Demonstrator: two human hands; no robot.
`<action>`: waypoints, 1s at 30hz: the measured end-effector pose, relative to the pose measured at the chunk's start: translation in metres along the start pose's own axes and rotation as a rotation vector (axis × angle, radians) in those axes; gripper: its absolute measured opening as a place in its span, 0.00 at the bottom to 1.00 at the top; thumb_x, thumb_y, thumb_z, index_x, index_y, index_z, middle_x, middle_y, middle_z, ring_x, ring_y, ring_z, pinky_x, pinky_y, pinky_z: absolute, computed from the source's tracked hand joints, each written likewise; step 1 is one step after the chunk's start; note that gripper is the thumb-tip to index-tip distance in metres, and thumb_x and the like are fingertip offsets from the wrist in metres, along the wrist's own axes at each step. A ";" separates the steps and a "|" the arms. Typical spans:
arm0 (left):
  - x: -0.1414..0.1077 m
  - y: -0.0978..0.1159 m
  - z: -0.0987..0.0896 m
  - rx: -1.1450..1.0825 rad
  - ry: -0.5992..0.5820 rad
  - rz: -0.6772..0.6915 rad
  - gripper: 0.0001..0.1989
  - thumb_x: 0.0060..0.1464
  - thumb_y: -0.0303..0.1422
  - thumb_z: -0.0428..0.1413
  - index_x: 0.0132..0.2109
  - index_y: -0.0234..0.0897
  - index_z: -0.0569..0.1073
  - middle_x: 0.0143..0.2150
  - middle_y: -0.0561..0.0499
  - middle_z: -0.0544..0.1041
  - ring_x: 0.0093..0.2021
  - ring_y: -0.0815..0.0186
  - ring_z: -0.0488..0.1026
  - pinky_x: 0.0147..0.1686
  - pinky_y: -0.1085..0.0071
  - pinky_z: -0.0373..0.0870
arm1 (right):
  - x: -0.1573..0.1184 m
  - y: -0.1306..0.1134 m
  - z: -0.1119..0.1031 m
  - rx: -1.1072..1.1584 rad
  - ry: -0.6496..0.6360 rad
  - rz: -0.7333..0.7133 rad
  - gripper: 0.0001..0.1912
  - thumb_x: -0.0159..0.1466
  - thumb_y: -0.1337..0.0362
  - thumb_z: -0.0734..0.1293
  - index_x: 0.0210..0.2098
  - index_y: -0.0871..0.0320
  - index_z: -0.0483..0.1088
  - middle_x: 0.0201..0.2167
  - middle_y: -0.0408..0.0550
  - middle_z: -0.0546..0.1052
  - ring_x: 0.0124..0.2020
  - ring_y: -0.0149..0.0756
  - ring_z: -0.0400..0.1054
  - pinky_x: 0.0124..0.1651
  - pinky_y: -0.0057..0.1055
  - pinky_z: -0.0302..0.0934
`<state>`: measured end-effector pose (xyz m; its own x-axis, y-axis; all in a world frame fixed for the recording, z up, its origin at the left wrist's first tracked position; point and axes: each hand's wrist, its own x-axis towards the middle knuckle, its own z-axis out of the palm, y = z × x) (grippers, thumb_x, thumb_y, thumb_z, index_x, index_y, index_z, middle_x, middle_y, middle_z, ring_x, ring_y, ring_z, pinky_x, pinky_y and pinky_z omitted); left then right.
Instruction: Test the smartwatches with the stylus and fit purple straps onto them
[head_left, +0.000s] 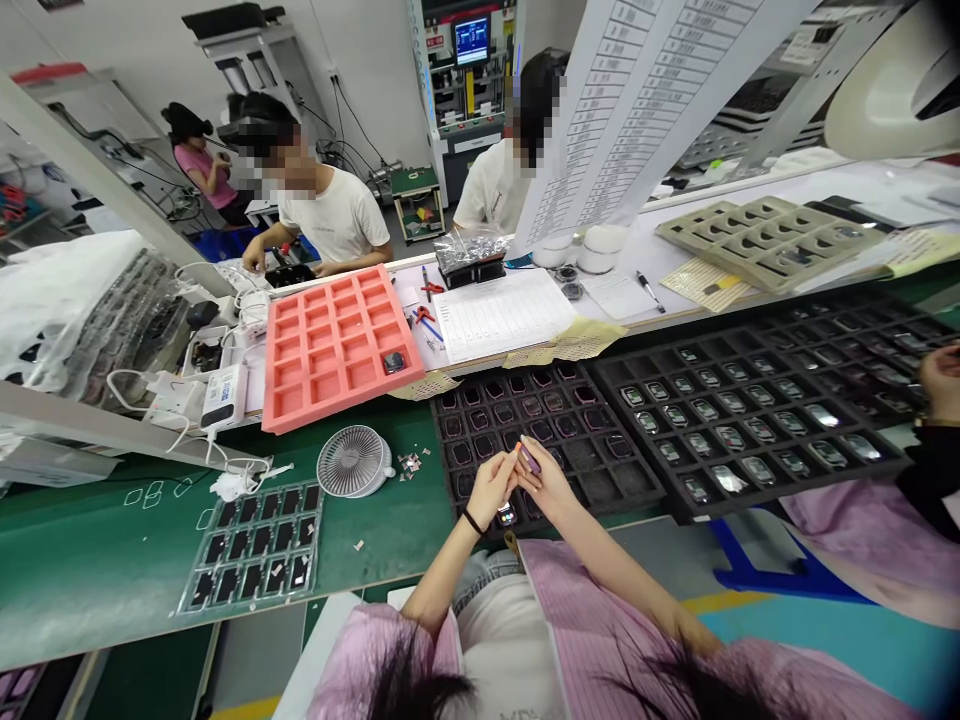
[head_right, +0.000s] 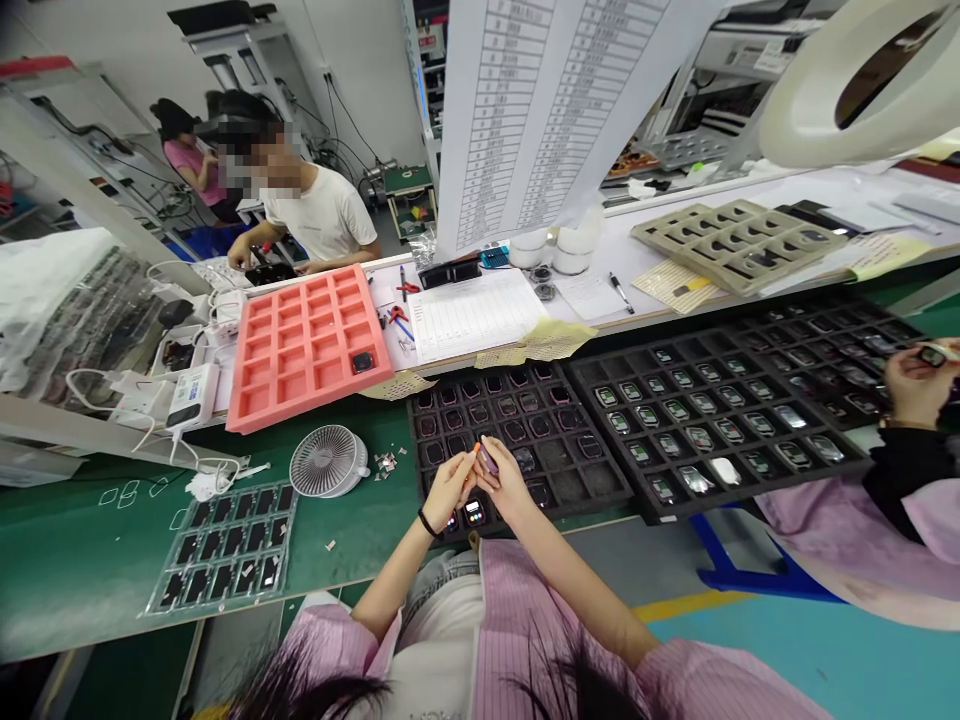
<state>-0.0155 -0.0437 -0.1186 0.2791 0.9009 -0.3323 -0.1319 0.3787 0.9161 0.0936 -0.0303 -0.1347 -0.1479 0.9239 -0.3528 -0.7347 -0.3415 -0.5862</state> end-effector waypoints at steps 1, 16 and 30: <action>0.000 0.000 -0.001 -0.001 -0.015 -0.009 0.27 0.47 0.59 0.52 0.29 0.36 0.64 0.14 0.64 0.56 0.10 0.81 0.45 0.11 0.79 0.41 | 0.000 -0.003 0.001 -0.006 -0.006 -0.017 0.17 0.54 0.57 0.73 0.22 0.56 0.61 0.10 0.31 0.60 0.08 0.17 0.41 0.09 0.16 0.41; -0.001 0.016 -0.006 0.063 -0.097 -0.047 0.27 0.46 0.57 0.54 0.29 0.33 0.68 0.14 0.64 0.54 0.11 0.80 0.46 0.12 0.79 0.41 | 0.007 -0.017 0.006 -0.056 -0.068 0.027 0.20 0.54 0.55 0.72 0.22 0.55 0.57 0.10 0.30 0.58 0.08 0.18 0.41 0.11 0.20 0.44; 0.003 0.020 -0.004 0.013 -0.141 -0.043 0.27 0.45 0.57 0.56 0.28 0.32 0.69 0.13 0.63 0.55 0.12 0.81 0.45 0.13 0.79 0.39 | 0.009 -0.017 0.005 -0.002 -0.075 0.110 0.23 0.52 0.56 0.74 0.19 0.55 0.56 0.12 0.30 0.55 0.10 0.18 0.39 0.10 0.19 0.41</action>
<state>-0.0212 -0.0330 -0.1021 0.4154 0.8448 -0.3373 -0.1050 0.4128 0.9047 0.1016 -0.0156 -0.1246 -0.2768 0.8911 -0.3597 -0.7098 -0.4419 -0.5485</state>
